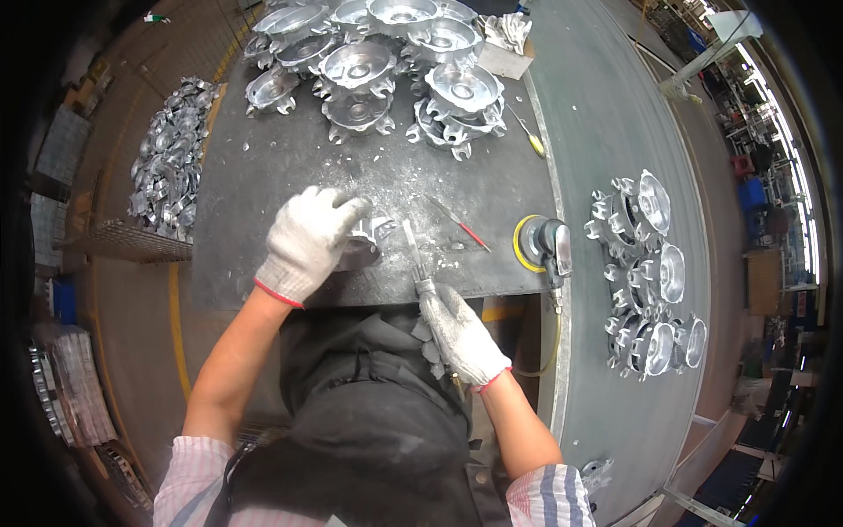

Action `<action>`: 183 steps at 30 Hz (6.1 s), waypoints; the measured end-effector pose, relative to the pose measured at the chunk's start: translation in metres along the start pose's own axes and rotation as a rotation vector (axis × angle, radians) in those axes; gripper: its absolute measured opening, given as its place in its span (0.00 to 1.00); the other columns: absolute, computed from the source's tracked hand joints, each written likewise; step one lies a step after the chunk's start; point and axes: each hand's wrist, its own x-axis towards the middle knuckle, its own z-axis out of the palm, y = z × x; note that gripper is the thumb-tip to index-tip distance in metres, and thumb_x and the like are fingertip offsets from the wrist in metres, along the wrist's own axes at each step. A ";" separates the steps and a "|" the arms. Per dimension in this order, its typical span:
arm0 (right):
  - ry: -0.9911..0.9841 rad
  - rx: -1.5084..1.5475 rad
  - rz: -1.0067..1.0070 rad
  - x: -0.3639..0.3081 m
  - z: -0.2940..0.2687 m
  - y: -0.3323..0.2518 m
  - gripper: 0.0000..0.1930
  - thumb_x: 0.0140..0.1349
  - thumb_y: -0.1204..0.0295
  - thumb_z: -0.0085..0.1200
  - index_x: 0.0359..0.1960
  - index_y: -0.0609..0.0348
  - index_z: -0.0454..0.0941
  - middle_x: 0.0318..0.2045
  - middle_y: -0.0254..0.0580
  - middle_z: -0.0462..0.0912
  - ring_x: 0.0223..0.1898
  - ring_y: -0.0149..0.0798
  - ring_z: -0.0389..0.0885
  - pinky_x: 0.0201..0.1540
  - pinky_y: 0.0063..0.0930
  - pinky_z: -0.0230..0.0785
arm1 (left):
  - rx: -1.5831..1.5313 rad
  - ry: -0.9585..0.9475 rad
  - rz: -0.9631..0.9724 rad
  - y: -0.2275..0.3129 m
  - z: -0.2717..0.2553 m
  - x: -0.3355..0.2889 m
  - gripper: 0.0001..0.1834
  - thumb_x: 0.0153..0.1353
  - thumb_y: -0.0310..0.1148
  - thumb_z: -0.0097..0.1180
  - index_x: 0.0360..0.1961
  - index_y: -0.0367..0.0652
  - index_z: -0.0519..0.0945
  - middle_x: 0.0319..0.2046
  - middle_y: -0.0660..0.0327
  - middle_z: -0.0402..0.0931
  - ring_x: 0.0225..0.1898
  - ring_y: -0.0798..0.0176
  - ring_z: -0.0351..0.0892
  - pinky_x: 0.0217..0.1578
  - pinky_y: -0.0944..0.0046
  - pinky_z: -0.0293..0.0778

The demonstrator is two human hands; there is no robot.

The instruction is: The recorder marks metal part castings with a pen, uses an orbital sander to smooth surfaces, and uses a pneumatic scraper to deburr edges.

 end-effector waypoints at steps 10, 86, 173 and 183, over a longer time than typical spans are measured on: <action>-0.099 0.147 0.048 0.006 0.009 -0.003 0.23 0.74 0.51 0.47 0.58 0.54 0.71 0.25 0.32 0.76 0.17 0.27 0.72 0.15 0.23 0.64 | 0.037 0.087 -0.066 0.025 -0.002 -0.021 0.18 0.53 0.30 0.61 0.46 0.53 0.83 0.38 0.64 0.80 0.39 0.57 0.80 0.37 0.56 0.75; -0.091 0.197 -0.247 0.013 -0.014 0.008 0.34 0.62 0.67 0.66 0.66 0.63 0.64 0.44 0.38 0.80 0.39 0.30 0.79 0.42 0.24 0.74 | -1.367 0.114 -0.967 -0.048 0.024 -0.061 0.14 0.67 0.31 0.60 0.50 0.35 0.83 0.42 0.58 0.84 0.43 0.66 0.82 0.46 0.65 0.78; -0.049 -0.687 -0.405 -0.017 0.044 -0.009 0.20 0.70 0.60 0.54 0.54 0.61 0.65 0.40 0.69 0.82 0.45 0.71 0.79 0.43 0.55 0.72 | -0.500 0.279 -0.467 -0.005 0.034 -0.067 0.29 0.48 0.09 0.52 0.52 0.44 0.81 0.52 0.50 0.74 0.54 0.47 0.79 0.53 0.57 0.77; -0.256 -0.641 -0.553 -0.024 0.065 -0.013 0.25 0.70 0.63 0.55 0.63 0.59 0.64 0.47 0.66 0.82 0.48 0.67 0.80 0.46 0.51 0.75 | -0.477 0.324 -0.431 -0.008 0.044 -0.068 0.31 0.48 0.17 0.63 0.57 0.43 0.77 0.57 0.50 0.73 0.55 0.48 0.79 0.55 0.55 0.77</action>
